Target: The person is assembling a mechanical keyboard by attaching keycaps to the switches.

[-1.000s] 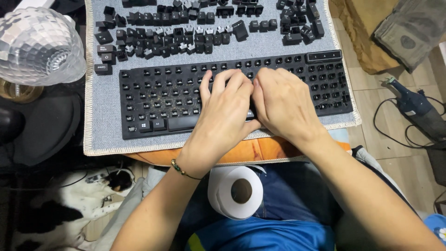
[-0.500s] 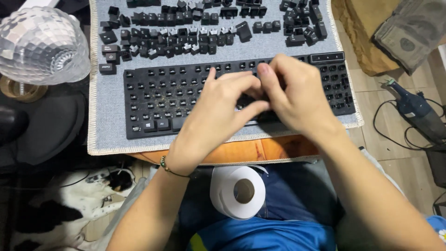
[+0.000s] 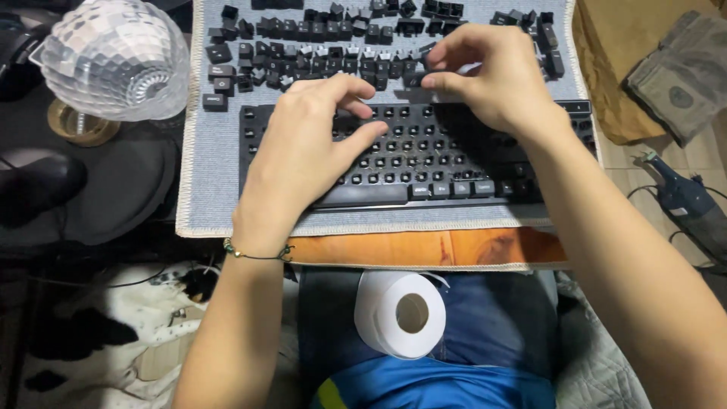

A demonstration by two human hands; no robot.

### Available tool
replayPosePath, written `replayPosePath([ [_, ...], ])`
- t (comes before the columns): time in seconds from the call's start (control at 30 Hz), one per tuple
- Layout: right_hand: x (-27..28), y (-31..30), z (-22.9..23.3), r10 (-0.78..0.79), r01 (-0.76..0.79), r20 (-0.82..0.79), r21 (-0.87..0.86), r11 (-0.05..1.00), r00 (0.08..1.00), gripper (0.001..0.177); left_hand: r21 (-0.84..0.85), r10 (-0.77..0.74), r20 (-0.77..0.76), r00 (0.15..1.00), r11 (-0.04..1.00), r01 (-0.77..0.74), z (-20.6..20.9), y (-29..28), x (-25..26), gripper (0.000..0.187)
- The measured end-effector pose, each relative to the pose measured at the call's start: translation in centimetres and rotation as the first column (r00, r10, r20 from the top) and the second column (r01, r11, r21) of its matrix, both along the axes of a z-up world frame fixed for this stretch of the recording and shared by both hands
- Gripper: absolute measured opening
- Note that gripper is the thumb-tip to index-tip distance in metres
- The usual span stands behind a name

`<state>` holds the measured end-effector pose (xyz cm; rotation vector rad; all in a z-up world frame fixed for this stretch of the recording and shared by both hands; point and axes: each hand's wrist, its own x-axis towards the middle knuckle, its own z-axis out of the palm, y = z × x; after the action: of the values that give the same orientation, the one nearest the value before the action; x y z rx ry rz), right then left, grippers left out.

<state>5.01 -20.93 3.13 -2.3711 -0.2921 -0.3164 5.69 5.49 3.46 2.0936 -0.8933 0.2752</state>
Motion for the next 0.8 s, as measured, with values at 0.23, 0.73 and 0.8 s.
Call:
replayPosePath([
  [0.23, 1.6, 0.4, -1.6, -0.026, 0.025, -0.015, -0.056, 0.998, 1.000, 0.019, -0.026, 0.005, -0.012, 1.000, 1.000, -0.005, 0.7, 1.1, 0.0, 0.025],
  [0.73, -6.1, 3.7, 5.4, -0.009, 0.026, 0.167, -0.102, 0.994, 0.986, 0.020, 0.002, -0.049, 0.018, 0.999, 0.999, 0.049, 0.8, 1.2, 0.1, 0.020],
  [0.8, -10.1, 6.2, 8.4, 0.129, -0.108, -0.119, 0.166, 0.980, 0.985, 0.008, 0.005, -0.049, 0.039, 0.998, 0.999, 0.049, 0.4, 1.0, 0.1, 0.018],
])
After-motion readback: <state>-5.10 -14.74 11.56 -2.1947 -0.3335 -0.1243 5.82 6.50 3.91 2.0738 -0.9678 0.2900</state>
